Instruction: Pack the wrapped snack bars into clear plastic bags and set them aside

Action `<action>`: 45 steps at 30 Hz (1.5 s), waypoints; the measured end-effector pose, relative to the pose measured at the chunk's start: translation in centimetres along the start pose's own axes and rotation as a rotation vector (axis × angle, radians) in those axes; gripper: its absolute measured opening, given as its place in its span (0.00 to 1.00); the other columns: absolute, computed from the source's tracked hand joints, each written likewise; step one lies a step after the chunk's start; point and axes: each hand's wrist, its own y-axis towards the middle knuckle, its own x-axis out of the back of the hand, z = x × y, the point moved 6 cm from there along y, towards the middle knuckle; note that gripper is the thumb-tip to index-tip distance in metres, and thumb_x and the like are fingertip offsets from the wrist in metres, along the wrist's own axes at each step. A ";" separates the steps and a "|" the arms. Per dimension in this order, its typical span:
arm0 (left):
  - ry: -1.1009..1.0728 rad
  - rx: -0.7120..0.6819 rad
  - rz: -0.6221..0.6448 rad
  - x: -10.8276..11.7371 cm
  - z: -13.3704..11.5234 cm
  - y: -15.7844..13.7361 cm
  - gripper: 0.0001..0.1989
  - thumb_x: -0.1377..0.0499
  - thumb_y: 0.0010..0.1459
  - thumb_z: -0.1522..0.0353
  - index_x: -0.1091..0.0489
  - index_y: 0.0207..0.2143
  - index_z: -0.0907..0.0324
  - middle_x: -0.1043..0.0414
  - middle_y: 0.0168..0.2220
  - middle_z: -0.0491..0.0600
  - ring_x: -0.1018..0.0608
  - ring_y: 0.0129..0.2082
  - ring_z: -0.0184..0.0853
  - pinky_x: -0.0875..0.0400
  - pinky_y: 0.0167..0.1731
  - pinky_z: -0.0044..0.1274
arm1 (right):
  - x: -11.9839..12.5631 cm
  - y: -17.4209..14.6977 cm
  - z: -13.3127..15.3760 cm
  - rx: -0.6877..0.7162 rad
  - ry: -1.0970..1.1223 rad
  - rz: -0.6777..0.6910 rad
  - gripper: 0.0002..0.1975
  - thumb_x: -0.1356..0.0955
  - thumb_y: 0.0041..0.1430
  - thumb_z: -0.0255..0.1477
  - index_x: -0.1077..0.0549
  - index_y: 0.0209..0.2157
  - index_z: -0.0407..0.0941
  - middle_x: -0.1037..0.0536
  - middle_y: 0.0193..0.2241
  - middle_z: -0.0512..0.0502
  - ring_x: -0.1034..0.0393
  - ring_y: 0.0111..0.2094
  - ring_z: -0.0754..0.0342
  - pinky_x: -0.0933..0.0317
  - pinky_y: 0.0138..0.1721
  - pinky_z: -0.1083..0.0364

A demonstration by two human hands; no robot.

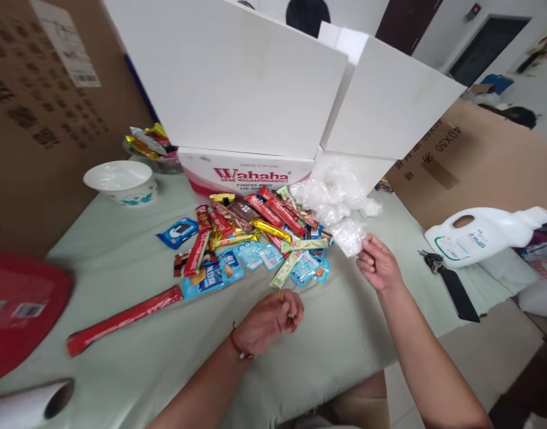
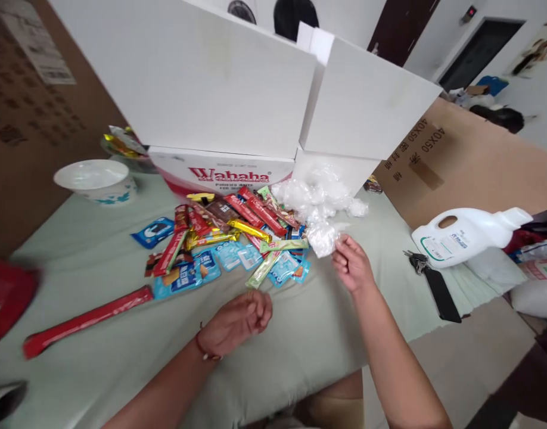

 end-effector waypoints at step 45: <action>0.853 -0.509 -0.416 0.3 0.0 0.1 0.05 0.36 0.56 0.67 0.24 0.35 0.59 0.30 0.32 0.44 0.36 0.23 0.26 0.41 0.27 0.22 | -7.6 -8.3 -4.4 0.321 -0.454 0.308 0.09 0.28 0.63 0.39 0.19 0.38 0.50 0.21 0.46 0.43 0.27 0.48 0.47 0.34 0.51 0.48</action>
